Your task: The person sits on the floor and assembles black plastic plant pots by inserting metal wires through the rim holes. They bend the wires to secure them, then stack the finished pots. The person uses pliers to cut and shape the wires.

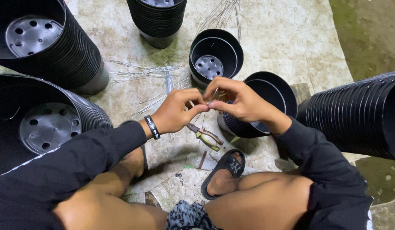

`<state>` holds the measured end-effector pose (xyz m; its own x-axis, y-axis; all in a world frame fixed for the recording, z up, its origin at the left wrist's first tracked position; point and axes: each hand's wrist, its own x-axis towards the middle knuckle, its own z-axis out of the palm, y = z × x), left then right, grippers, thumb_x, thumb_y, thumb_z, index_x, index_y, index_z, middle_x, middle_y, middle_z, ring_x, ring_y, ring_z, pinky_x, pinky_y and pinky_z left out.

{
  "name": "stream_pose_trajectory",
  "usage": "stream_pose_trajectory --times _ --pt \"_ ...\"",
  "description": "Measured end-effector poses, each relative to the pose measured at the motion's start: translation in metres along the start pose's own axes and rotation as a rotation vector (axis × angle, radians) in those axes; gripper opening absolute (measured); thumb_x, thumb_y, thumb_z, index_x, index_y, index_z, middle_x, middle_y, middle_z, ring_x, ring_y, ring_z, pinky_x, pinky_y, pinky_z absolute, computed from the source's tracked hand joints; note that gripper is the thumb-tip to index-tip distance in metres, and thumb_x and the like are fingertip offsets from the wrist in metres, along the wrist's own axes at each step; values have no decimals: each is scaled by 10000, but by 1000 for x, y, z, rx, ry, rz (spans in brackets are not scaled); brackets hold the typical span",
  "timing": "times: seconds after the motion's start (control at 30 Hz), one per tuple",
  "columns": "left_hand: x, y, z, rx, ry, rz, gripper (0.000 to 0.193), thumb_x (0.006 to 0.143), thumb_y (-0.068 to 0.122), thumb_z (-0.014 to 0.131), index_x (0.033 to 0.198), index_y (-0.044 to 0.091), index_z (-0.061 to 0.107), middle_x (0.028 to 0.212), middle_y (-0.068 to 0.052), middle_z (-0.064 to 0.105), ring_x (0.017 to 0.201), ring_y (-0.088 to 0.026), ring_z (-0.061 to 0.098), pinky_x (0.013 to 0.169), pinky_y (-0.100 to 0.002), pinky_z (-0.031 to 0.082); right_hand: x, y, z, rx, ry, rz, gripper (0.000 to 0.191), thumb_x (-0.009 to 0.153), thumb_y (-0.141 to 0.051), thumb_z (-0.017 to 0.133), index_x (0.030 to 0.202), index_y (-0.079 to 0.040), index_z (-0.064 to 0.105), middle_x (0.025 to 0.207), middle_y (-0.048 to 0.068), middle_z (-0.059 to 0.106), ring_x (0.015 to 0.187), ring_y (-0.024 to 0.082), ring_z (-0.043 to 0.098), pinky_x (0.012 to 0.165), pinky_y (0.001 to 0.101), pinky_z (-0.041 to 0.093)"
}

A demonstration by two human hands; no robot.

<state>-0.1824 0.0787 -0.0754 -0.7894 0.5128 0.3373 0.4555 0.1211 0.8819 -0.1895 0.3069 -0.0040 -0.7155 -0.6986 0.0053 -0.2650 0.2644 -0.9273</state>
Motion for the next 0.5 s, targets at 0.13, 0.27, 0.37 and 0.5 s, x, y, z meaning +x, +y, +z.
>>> stream_pose_trajectory --times 0.13,0.27,0.37,0.5 --pt "-2 1 2 61 -41 70 154 916 141 751 866 17 676 811 -91 672 703 -208 652 640 -326 514 0 3 -6 -168 -46 -7 109 958 -85 706 1019 6 698 962 46 675 774 86 672 643 235 558" --pt "-3 4 7 86 10 170 150 928 89 723 888 -8 615 821 -115 617 710 -247 615 635 -347 493 -3 8 -5 -143 -40 -76 78 990 -75 669 1000 1 683 899 40 683 723 74 674 630 232 550" --pt "0 5 12 83 64 126 133 932 63 700 899 -15 598 817 -123 600 685 -247 620 623 -347 497 -3 14 3 -159 94 1 102 1003 -89 657 940 -8 649 756 16 649 632 40 598 558 218 486" --pt "5 5 19 111 146 77 144 943 53 693 884 -27 589 801 -132 594 674 -250 623 616 -355 492 0 23 10 -180 269 75 132 1006 -102 669 913 -9 654 696 -24 608 609 13 494 518 215 398"
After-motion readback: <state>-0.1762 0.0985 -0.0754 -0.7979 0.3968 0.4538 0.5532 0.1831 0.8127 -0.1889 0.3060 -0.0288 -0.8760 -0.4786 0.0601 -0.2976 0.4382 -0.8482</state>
